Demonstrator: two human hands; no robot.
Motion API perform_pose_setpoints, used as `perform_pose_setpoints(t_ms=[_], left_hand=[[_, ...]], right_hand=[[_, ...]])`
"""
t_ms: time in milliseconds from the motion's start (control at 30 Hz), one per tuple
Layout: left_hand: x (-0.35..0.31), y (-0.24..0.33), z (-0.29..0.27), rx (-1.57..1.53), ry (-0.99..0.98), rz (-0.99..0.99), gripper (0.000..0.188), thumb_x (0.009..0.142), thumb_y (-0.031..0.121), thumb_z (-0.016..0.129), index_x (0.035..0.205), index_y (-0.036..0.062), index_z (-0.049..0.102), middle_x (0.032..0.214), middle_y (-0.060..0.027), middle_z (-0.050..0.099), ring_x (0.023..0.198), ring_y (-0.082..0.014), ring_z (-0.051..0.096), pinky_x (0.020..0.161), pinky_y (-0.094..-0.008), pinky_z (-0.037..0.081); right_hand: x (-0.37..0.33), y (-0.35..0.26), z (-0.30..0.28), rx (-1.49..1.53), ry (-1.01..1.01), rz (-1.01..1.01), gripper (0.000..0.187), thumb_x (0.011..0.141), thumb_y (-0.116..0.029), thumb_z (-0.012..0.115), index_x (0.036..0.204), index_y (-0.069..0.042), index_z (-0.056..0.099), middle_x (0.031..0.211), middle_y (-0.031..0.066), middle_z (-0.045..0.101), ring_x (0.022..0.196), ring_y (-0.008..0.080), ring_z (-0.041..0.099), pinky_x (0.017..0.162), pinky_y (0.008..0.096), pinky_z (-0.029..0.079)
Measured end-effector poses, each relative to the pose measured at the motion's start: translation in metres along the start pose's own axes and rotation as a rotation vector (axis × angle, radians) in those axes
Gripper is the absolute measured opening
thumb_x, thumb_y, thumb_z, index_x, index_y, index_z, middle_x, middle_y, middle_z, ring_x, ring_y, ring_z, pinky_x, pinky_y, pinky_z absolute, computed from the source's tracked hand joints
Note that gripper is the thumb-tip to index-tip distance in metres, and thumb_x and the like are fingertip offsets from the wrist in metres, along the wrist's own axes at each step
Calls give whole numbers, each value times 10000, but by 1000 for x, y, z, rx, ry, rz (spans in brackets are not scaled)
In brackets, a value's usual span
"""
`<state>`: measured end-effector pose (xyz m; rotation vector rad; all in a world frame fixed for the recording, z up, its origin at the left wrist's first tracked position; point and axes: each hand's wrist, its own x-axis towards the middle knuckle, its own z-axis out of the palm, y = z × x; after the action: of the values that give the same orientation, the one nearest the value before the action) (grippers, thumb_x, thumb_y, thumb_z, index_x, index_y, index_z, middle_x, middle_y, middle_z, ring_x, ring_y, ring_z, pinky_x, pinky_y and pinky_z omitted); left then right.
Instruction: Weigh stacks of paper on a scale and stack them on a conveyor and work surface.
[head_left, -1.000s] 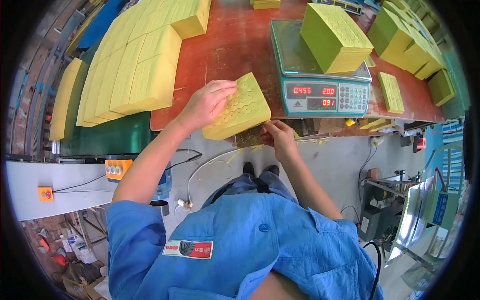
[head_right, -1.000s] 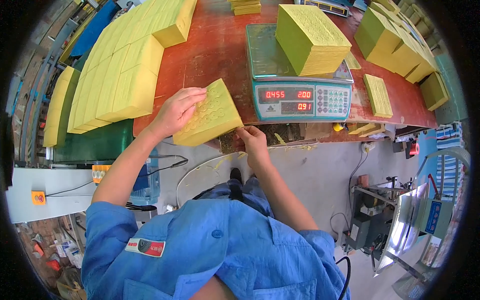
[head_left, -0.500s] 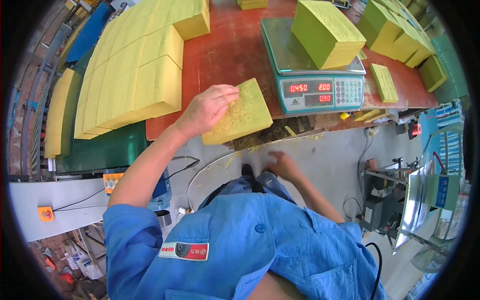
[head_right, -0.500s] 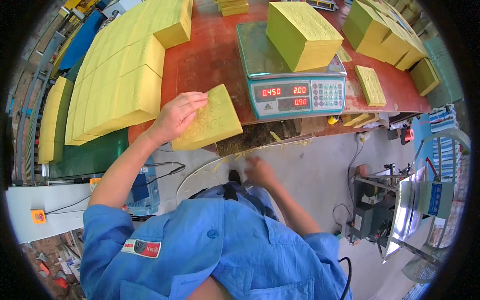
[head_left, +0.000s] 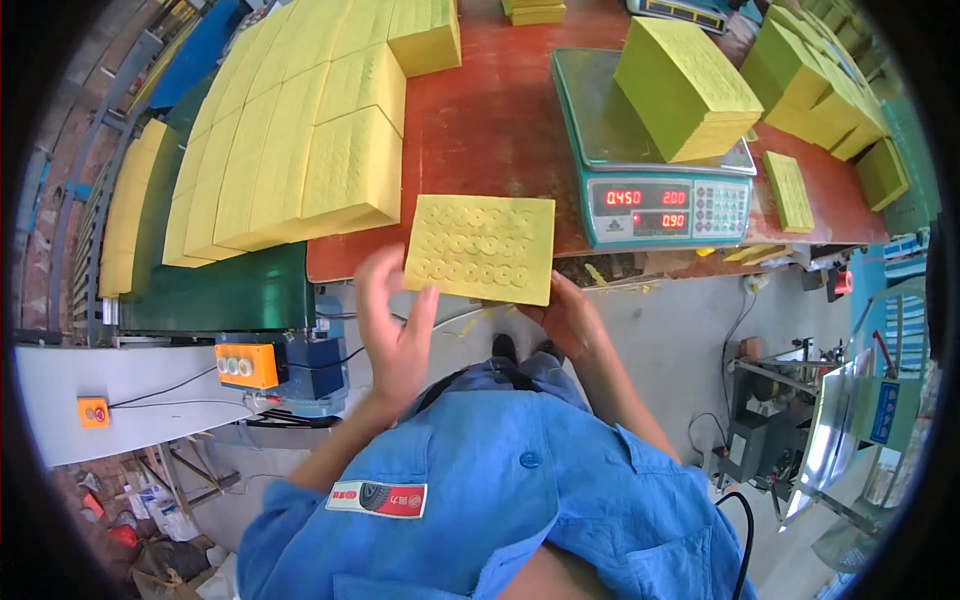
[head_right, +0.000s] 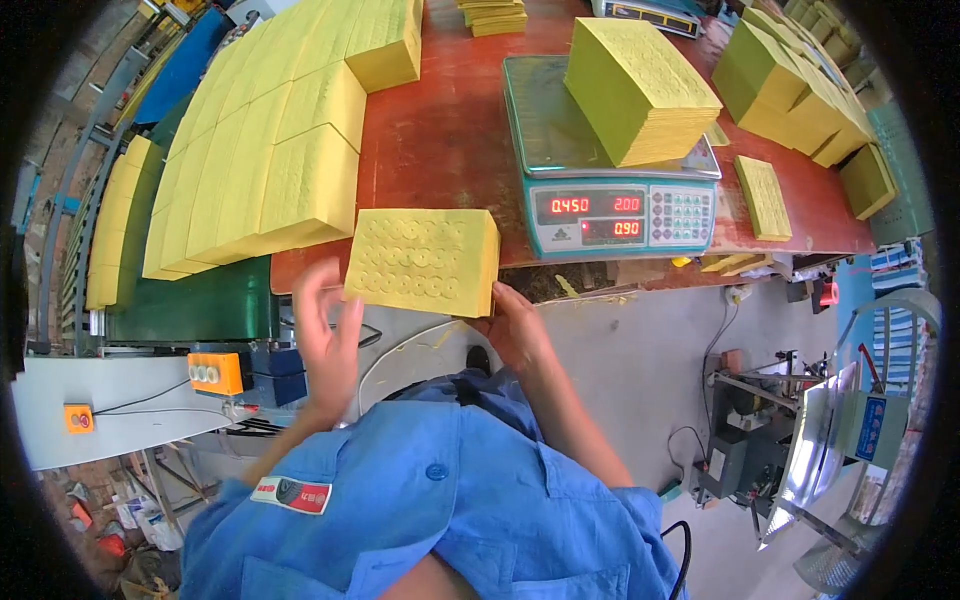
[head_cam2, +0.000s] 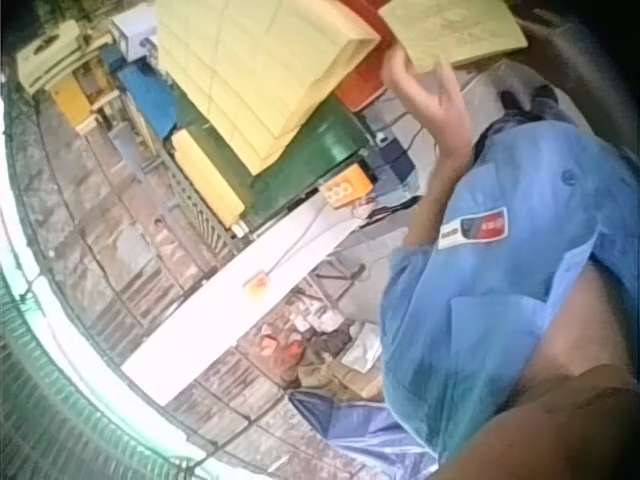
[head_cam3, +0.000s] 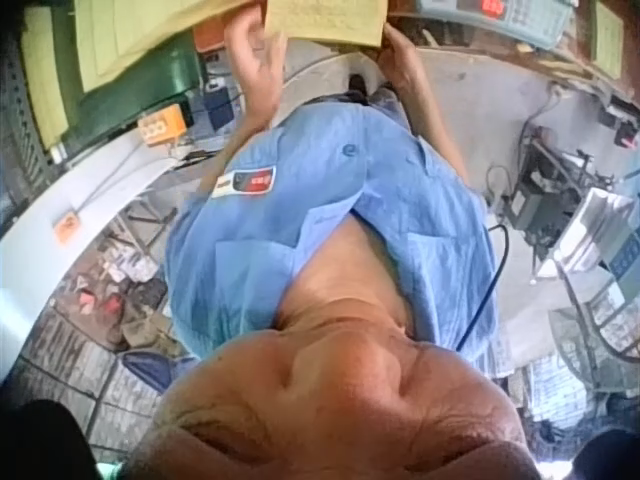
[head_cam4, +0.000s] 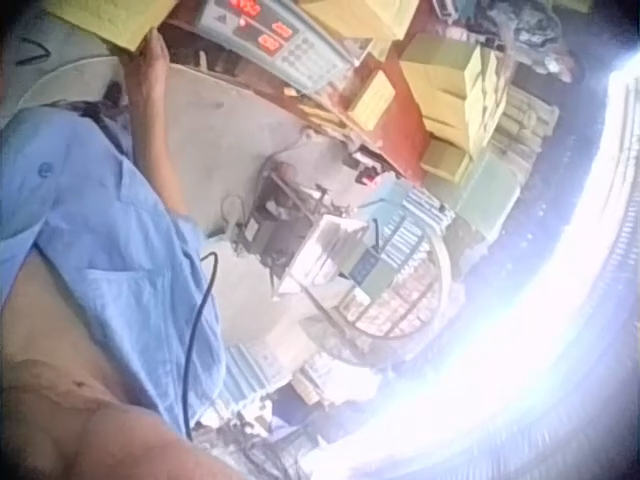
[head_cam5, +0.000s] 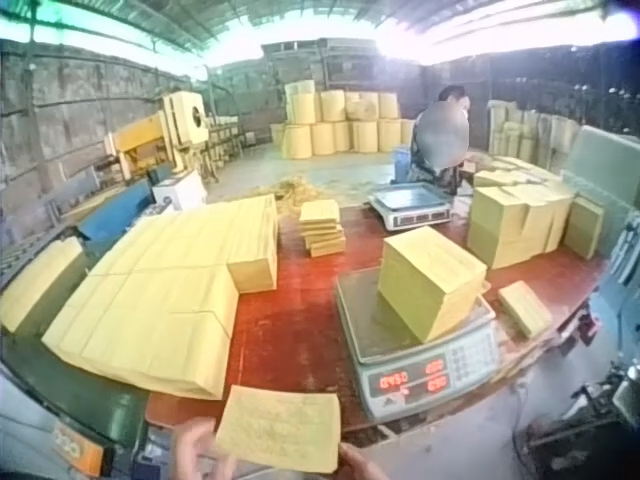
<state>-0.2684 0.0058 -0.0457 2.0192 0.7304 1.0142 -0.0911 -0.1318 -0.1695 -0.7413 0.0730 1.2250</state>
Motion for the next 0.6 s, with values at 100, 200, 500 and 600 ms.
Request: perform_pose_setpoints(t_ms=[100,200,500,600], left_hand=[[-47,-7,-9,-354,41,-644,478,947,252,687,1316,29,482,1236,-99,562,1121,-237,555,925,-357,452],[-49,-13,-2,-776,-95,-1237,508,1029,381,546,1406,61,430,1349,-119,533,1249,-246,531,1007,-403,443],[-49,-21,21,-1076,-53,-1018,606,1029,384,518,1507,63,329,1493,-129,451,1361,-260,457,1143,-443,361],[-48,-17,25,-1076,67,-1059,525,995,208,570,1456,56,370,1402,-107,507,1296,-225,505,1068,-392,437]], right_hand=[[-8,13,5,38,-12,-24,325,1057,-249,463,1254,-5,552,1212,128,644,1107,235,631,974,404,511],[-13,32,-6,85,-101,38,333,999,-253,570,1237,-21,547,1179,84,644,1086,198,614,954,382,487],[-16,31,-26,15,-343,240,668,924,-352,634,1455,-3,427,1438,144,521,1337,282,487,1135,470,348],[-10,-7,-2,-129,-277,85,712,938,-440,600,1469,-3,418,1453,141,511,1336,279,487,1141,474,334]])
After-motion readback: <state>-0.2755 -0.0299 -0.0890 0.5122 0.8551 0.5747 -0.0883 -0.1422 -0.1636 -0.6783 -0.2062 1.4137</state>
